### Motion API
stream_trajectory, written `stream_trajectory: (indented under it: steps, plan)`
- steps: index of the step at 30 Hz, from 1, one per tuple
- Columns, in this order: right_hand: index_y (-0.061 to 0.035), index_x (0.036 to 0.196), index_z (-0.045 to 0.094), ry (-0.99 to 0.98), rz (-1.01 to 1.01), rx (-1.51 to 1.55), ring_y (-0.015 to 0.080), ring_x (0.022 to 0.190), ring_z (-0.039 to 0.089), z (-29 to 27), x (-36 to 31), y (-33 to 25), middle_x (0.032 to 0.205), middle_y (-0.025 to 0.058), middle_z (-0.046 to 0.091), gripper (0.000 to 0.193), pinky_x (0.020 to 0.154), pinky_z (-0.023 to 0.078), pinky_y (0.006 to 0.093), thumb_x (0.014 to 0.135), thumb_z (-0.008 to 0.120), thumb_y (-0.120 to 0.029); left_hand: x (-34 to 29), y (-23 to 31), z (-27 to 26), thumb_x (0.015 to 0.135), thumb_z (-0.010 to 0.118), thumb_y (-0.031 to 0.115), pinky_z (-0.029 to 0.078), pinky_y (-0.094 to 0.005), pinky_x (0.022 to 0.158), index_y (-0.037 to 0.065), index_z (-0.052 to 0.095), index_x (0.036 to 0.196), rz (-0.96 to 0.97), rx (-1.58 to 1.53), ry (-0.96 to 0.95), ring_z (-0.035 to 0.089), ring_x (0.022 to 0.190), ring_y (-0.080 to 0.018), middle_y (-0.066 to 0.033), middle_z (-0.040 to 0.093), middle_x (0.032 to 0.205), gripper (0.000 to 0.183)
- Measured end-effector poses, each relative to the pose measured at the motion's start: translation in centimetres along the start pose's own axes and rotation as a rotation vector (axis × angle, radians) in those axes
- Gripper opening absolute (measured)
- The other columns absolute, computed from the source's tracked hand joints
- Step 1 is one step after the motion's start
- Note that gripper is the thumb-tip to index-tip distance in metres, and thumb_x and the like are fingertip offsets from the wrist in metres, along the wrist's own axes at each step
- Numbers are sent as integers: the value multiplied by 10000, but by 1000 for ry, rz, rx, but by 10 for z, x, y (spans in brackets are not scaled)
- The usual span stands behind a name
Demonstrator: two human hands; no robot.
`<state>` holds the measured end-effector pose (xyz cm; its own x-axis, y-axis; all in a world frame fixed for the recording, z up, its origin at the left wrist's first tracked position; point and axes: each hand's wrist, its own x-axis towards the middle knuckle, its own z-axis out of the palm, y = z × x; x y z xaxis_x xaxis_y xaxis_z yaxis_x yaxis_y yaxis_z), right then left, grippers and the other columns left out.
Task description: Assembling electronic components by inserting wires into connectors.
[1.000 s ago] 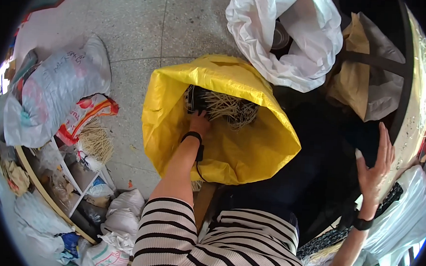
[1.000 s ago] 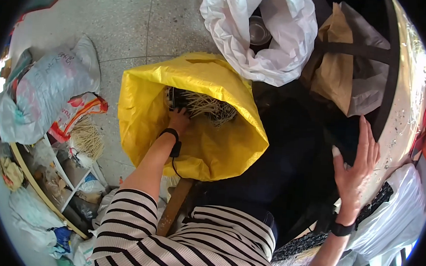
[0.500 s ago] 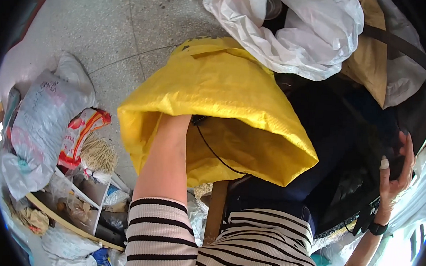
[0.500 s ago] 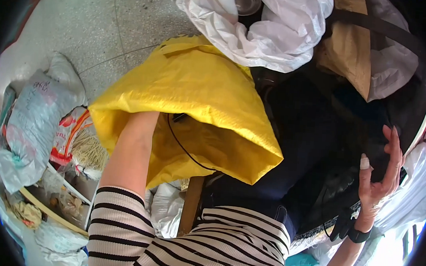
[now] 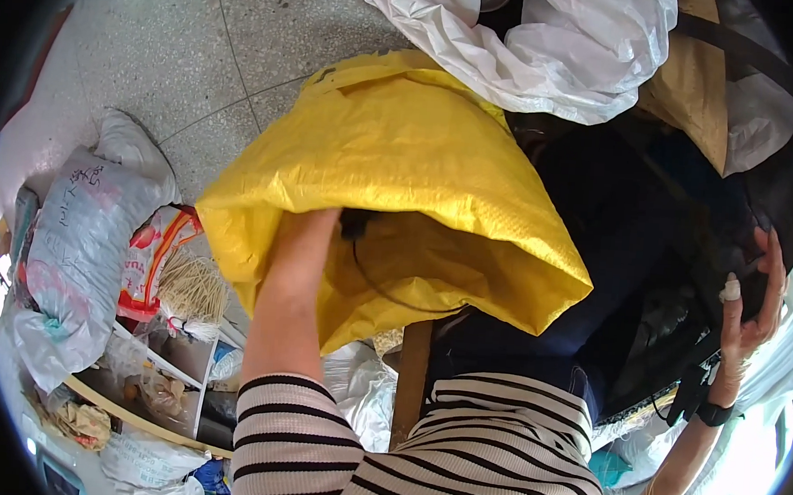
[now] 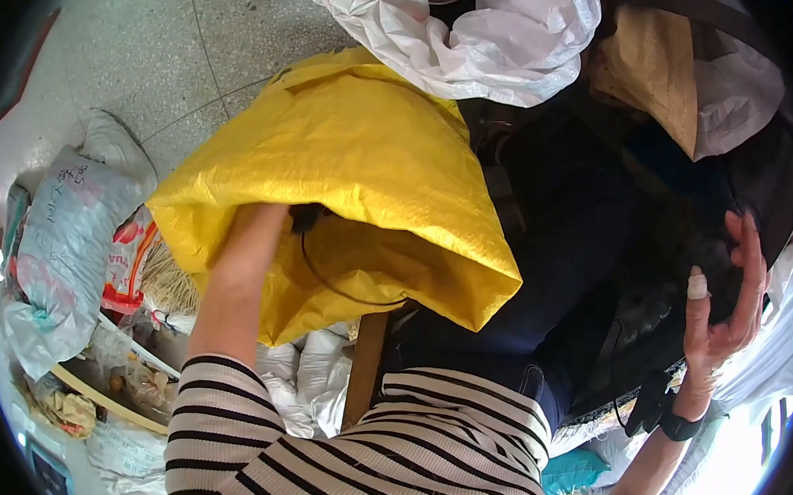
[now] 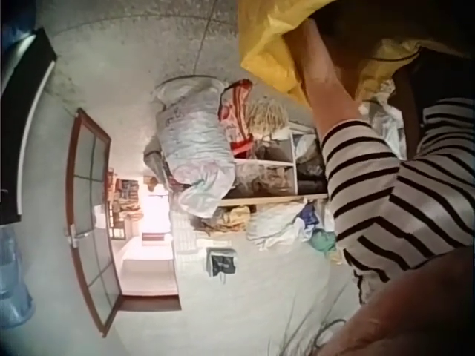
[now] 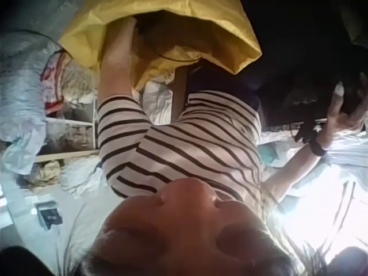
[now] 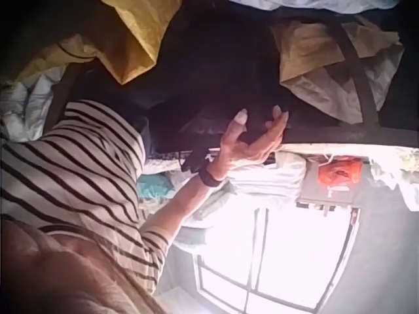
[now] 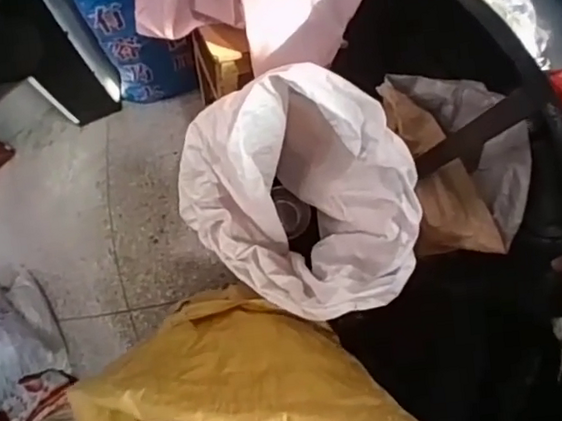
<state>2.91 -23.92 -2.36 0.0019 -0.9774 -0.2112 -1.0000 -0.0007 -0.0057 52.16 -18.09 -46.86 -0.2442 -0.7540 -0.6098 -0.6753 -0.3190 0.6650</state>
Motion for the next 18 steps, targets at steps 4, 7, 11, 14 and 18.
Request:
stream_trajectory:
  steps: [4,7,11,14,18]
  plan:
    - [-88,1315,561,38,-41,28,223,1125,583,7,2,5,1221,115,642,502,983,433,347,845,606,-257,-7,23,16,996,287,507,191,-412,1171,141,300,1466,-34,-7,41,296,1386,-269,-92,347,1503,596]
    - [-107,1320,561,20,-38,-15,219,1129,583,6,-4,10,1225,107,642,485,996,433,349,868,595,-280,-23,108,-6,954,434,491,275,-428,1124,104,376,1429,-41,153,-261,330,1364,-287,-118,349,1498,615]
    - [-121,1323,561,34,-39,-28,214,1119,587,4,-1,5,1229,99,641,467,998,432,341,886,585,-283,-35,77,49,951,432,247,403,-444,1024,89,480,1348,-47,644,-393,428,1302,-332,-144,443,1430,430]
    - [-128,1325,559,20,-23,-20,214,1117,587,4,-1,4,1235,95,638,458,999,432,345,894,578,-285,-73,51,57,900,479,193,504,-477,874,94,610,1171,-93,495,-261,603,1070,-365,-155,632,1162,317]
    - [-147,1330,557,42,-80,13,205,1116,584,6,1,10,1236,88,637,450,998,433,350,903,570,-290,-67,44,66,857,523,186,521,-482,816,106,692,986,-334,553,-412,637,987,-357,-171,661,1069,228]
